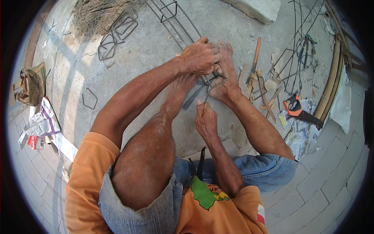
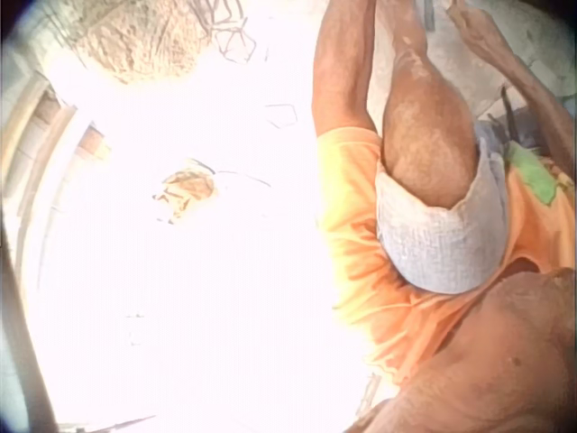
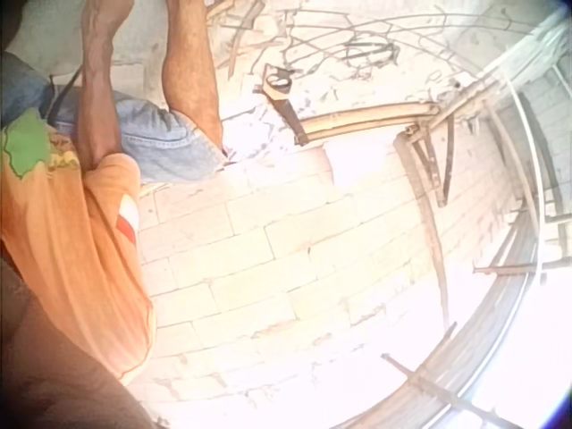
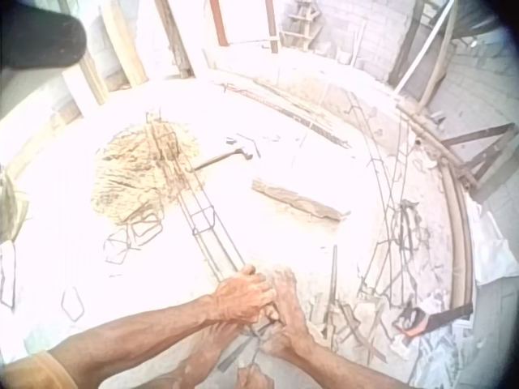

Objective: The person assembles a rebar cage by positioning metal rods and securing them with wire ties.

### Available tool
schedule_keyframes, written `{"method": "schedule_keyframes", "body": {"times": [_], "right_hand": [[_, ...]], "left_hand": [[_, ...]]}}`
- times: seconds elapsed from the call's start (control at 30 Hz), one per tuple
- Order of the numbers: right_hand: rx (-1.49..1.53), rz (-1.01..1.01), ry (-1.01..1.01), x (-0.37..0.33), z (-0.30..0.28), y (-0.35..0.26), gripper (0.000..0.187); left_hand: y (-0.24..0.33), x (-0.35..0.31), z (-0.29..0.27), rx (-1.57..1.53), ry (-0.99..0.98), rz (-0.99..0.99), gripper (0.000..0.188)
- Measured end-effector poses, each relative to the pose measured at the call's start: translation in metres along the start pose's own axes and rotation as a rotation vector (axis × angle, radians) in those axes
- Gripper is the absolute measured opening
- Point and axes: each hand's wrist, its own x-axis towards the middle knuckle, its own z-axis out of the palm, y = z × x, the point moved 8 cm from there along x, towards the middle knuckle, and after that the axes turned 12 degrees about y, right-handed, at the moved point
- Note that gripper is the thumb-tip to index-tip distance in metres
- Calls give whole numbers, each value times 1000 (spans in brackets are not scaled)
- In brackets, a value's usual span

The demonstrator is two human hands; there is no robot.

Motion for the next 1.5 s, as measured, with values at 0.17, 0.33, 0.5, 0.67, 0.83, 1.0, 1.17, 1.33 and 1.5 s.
{"method": "schedule_keyframes", "body": {"times": [0.17,0.33,0.5,0.67,0.83,1.0,1.17,1.33,1.5], "right_hand": [[-310,-90,43,-10,-37,-20,31],[-350,-305,46,-10,-126,-98,29],[-136,-139,84,4,-163,-84,30],[-248,-277,154,45,-185,-99,37],[-345,-362,177,123,-178,-110,34],[-356,-465,230,185,-153,-98,31],[-463,-420,170,204,-130,-82,33],[-468,-583,88,208,-110,-98,31],[-542,-499,9,203,-109,-113,26]], "left_hand": [[3,-4,2,-18,55,31,27],[-5,-16,-25,34,90,42,30],[5,-3,-14,-33,180,80,30],[2,-14,-27,-62,163,26,30],[10,-24,-34,-114,196,-26,34],[-41,-71,-87,-153,806,-717,59],[-79,-114,-27,-1141,940,-1626,63],[-63,-60,11,-1936,685,-1399,54],[-68,-65,23,-2001,704,-1419,45]]}}
